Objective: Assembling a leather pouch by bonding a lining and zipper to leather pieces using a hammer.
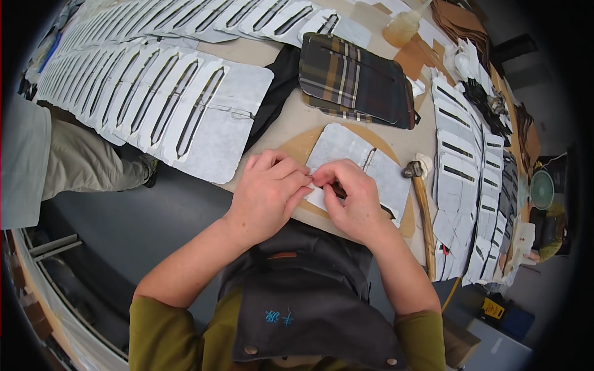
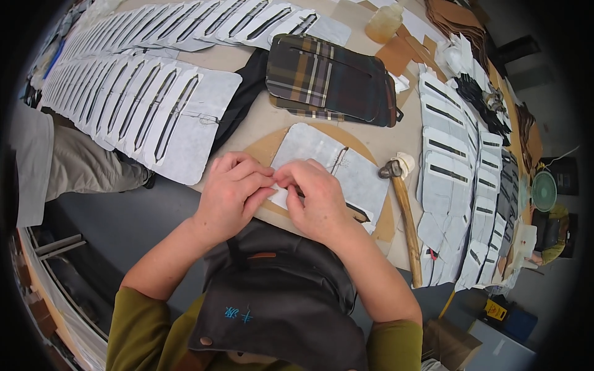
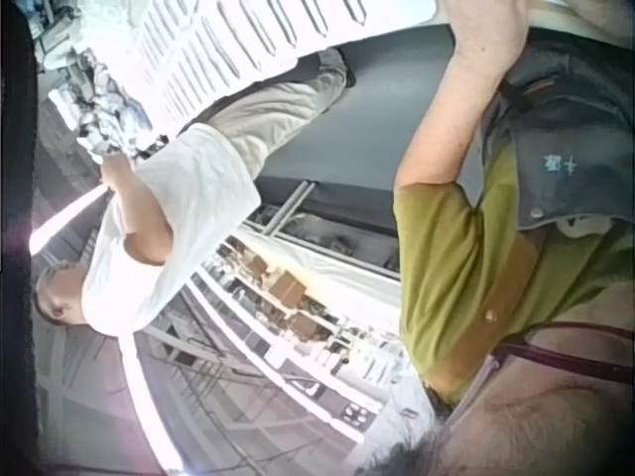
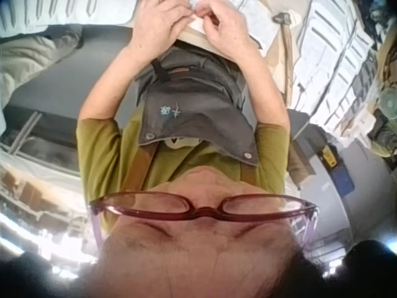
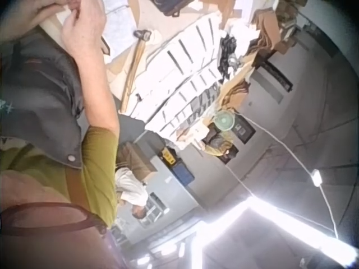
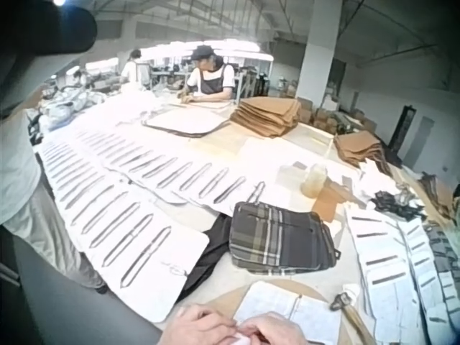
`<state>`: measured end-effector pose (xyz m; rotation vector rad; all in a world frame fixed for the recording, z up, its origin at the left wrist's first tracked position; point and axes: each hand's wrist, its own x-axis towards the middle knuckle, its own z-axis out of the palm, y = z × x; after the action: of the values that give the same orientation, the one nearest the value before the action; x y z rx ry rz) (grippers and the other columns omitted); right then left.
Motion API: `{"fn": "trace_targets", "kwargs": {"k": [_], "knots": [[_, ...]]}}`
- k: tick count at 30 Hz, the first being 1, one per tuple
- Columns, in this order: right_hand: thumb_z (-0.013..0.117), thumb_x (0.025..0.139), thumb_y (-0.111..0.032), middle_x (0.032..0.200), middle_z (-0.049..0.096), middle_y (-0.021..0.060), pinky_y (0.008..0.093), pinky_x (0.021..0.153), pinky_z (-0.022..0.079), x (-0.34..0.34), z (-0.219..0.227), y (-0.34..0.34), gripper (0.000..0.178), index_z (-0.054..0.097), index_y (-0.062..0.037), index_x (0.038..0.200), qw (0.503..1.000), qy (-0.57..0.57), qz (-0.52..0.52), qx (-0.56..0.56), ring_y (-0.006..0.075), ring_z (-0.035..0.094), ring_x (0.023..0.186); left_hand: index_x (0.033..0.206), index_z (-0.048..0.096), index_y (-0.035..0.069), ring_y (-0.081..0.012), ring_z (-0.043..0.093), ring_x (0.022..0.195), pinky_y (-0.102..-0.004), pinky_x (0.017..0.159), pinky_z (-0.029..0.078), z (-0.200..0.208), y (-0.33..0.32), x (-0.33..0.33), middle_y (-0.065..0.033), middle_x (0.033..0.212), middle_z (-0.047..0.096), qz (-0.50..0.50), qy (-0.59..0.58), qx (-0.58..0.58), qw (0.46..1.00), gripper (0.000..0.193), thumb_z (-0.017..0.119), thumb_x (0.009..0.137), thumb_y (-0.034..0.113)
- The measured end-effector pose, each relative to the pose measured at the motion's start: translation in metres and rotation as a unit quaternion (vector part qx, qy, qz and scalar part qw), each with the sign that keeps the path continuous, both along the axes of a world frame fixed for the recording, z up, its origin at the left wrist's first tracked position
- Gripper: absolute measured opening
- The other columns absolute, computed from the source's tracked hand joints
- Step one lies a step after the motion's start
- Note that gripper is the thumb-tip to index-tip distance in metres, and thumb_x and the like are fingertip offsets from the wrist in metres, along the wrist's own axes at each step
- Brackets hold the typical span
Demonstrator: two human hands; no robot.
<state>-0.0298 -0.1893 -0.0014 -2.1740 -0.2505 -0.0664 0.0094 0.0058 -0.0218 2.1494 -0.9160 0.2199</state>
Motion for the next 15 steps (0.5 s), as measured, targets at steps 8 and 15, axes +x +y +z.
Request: {"fn": "trace_targets", "kwargs": {"k": [8, 15], "knots": [[0.065, 0.079, 0.009, 0.093, 0.069, 0.0069, 0.0395, 0.081, 0.05, -0.024, -0.001, -0.019, 0.028, 0.07, -0.0065, 0.102, 0.999, -0.036, -0.016, 0.008, 0.029, 0.065, 0.091, 0.103, 0.078, 0.017, -0.0246, 0.058, 0.102, -0.0399, 0.088, 0.042, 0.004, 0.001, -0.003, -0.0006, 0.1, 0.064, 0.004, -0.035, 0.083, 0.996, 0.022, 0.074, 0.082, 0.012], [0.068, 0.079, 0.006, 0.094, 0.07, 0.0052, 0.0408, 0.087, 0.047, -0.052, 0.003, -0.027, 0.037, 0.072, -0.0091, 0.112, 0.977, -0.116, 0.01, -0.177, 0.0276, 0.063, 0.096, 0.108, 0.078, 0.019, -0.0252, 0.057, 0.104, -0.0407, 0.089, 0.042, 0.004, 0.0, -0.002, -0.0017, 0.101, 0.063, -0.004, -0.037, 0.088, 0.995, 0.027, 0.074, 0.082, 0.012]]}}
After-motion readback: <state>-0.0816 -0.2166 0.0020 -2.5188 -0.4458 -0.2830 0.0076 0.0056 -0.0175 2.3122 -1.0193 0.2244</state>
